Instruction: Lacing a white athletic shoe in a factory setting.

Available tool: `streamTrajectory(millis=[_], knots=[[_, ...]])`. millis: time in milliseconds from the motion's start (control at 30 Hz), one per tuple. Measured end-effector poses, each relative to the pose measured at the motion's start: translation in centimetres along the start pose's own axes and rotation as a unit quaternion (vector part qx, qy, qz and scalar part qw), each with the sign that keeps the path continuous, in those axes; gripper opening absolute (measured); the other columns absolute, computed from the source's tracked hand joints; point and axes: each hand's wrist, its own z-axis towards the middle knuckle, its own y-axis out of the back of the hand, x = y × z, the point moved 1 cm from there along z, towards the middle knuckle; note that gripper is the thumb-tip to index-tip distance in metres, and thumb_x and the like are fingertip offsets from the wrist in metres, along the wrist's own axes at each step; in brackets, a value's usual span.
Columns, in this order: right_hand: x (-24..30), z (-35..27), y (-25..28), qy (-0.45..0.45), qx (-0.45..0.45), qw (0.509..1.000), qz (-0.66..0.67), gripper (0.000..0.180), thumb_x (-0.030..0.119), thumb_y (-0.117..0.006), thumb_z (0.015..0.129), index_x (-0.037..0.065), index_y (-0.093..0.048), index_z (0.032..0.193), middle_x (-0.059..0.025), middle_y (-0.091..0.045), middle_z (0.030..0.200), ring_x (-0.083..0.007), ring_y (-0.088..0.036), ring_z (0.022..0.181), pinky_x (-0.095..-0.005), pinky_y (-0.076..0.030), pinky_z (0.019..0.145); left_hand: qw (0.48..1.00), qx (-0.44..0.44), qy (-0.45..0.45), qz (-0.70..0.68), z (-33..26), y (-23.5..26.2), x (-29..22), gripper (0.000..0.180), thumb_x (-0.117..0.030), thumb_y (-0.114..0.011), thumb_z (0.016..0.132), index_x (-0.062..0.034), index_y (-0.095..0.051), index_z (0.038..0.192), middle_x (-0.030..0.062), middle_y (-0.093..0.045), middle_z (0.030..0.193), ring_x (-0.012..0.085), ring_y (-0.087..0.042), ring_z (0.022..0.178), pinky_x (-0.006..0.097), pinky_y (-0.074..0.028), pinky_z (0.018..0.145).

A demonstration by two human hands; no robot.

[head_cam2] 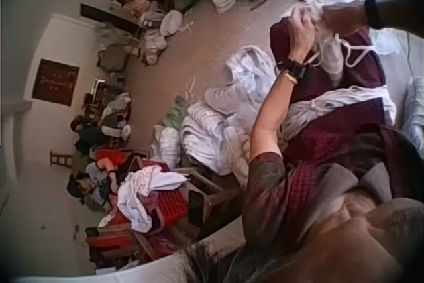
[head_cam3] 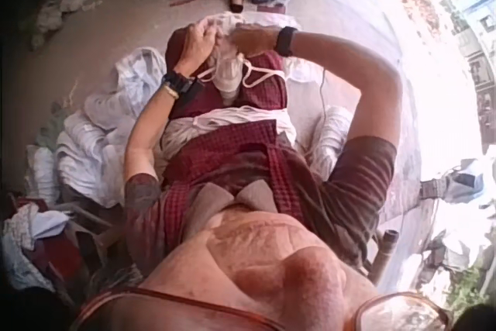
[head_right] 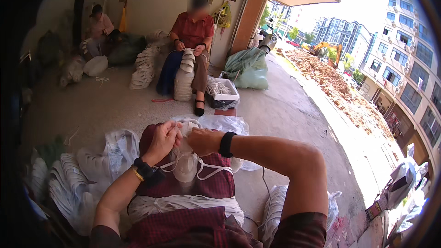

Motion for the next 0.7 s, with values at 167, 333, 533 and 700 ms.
streamTrajectory(millis=[167,333,533,700], knots=[[1.3,-1.2,-0.5,-0.015,-0.088,0.993,0.072,0.014,0.009,-0.061,0.078,-0.003,-0.068,0.08,-0.0217,-0.062,0.086,-0.0391,-0.061,0.088,-0.047,-0.048,0.078,0.999,0.01,-0.019,-0.027,0.5,0.1,0.5,0.016,-0.011,-0.05,0.102,-0.0003,-0.063,0.104,0.0012,-0.063,0.075,0.0067,-0.06,0.059,0.022,-0.05,0.055],[2.1,-0.6,-0.1,-0.194,-0.116,0.964,0.142,0.02,0.017,-0.064,0.077,-0.002,-0.069,0.081,-0.0225,-0.064,0.083,-0.0394,-0.063,0.086,-0.0514,-0.048,0.071,0.996,0.022,0.031,-0.077,0.4,0.0,1.1,0.016,-0.01,-0.05,0.101,-0.0008,-0.063,0.101,0.001,-0.062,0.074,0.0073,-0.06,0.06,0.022,-0.05,0.055],[2.9,0.1,0.4,-0.242,-0.036,0.966,0.081,0.023,0.021,-0.074,0.069,0.001,-0.072,0.081,-0.0186,-0.069,0.083,-0.0373,-0.067,0.089,-0.0524,-0.049,0.068,0.998,0.028,0.013,-0.049,0.3,-0.4,0.9,0.015,-0.007,-0.05,0.1,-0.0006,-0.063,0.1,0.0016,-0.061,0.072,0.0082,-0.06,0.06,0.023,-0.049,0.054],[3.2,0.3,-0.7,-0.231,-0.125,0.96,0.092,0.024,0.023,-0.075,0.07,0.001,-0.07,0.077,-0.0183,-0.068,0.081,-0.0377,-0.067,0.087,-0.0543,-0.046,0.068,1.0,0.015,-0.011,-0.018,0.3,-0.1,1.5,0.014,-0.007,-0.05,0.1,-0.0015,-0.062,0.101,0.0022,-0.061,0.073,0.0088,-0.06,0.06,0.024,-0.049,0.055]])
